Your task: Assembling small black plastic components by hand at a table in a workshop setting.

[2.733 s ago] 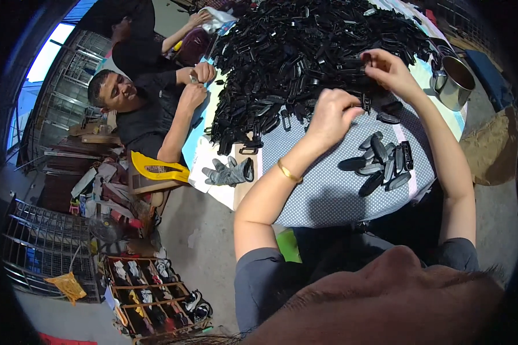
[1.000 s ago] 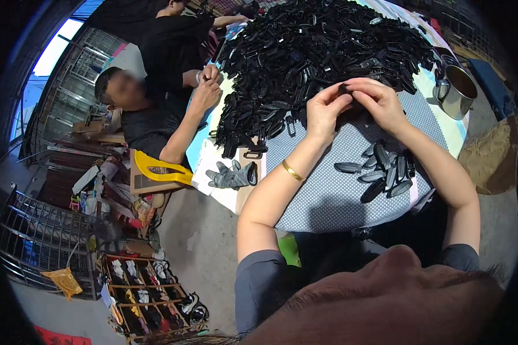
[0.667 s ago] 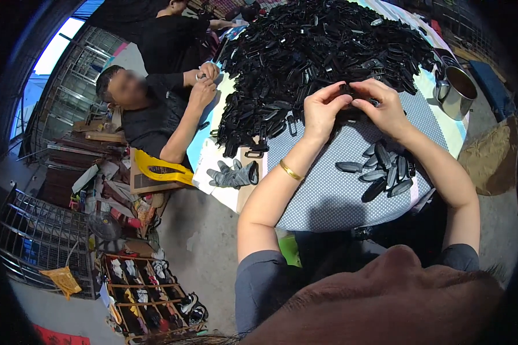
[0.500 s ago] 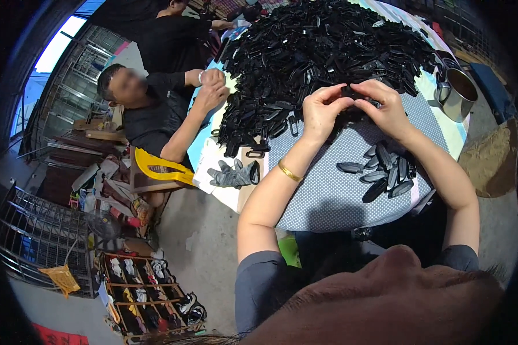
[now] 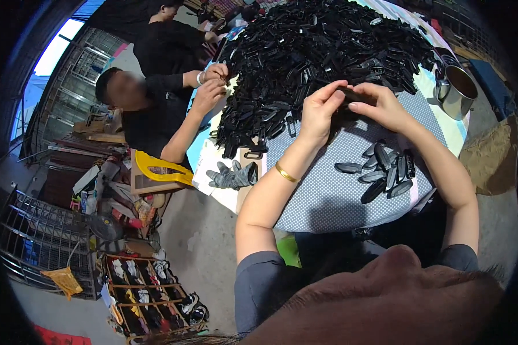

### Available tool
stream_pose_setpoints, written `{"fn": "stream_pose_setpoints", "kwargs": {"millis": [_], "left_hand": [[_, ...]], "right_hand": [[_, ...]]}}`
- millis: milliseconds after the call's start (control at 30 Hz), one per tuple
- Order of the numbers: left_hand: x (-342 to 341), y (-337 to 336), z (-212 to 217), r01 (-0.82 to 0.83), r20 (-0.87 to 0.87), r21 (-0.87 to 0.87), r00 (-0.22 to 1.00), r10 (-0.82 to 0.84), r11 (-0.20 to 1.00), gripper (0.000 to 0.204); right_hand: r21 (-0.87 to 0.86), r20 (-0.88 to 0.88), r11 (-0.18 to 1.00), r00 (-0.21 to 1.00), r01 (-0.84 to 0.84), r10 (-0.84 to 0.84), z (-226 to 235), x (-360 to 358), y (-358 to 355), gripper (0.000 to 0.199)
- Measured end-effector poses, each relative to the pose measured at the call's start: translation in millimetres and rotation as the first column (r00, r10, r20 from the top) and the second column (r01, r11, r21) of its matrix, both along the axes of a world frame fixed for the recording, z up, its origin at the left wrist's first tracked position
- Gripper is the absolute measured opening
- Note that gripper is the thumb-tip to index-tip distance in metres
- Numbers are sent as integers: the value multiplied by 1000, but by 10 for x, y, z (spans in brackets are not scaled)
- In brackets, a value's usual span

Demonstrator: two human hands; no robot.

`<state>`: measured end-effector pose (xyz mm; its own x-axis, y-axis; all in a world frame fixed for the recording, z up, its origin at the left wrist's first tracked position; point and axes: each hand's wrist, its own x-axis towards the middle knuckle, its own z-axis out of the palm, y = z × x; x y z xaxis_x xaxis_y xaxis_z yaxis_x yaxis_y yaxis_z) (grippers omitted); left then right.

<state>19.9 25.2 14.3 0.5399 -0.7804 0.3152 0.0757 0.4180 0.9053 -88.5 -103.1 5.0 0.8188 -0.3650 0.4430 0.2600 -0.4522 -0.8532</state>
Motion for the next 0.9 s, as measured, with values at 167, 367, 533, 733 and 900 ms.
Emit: {"fn": "stream_pose_setpoints", "kwargs": {"millis": [167,367,533,733,900], "left_hand": [[39,42,11,53,124,45,991,-58,998,21],[4,19,68,-25,289,126,957,-12,992,21],[-227,69,75,-65,583,602,717,-383,796,23],[-269,-109,-244,-443,922,171,387,16,880,24],[-286,-167,-343,-500,928,99,357,101,860,35]], "right_hand": [[-128,15,992,1000,-17,19,-5,-33,63,31],[-147,-226,965,957,-218,182,149,-83,-243,28],[-415,-288,909,941,45,-178,57,-74,-572,26],[-610,-262,792,934,34,-242,-99,25,-333,16],[-524,-202,848,956,80,-214,-61,59,-378,15]]}}
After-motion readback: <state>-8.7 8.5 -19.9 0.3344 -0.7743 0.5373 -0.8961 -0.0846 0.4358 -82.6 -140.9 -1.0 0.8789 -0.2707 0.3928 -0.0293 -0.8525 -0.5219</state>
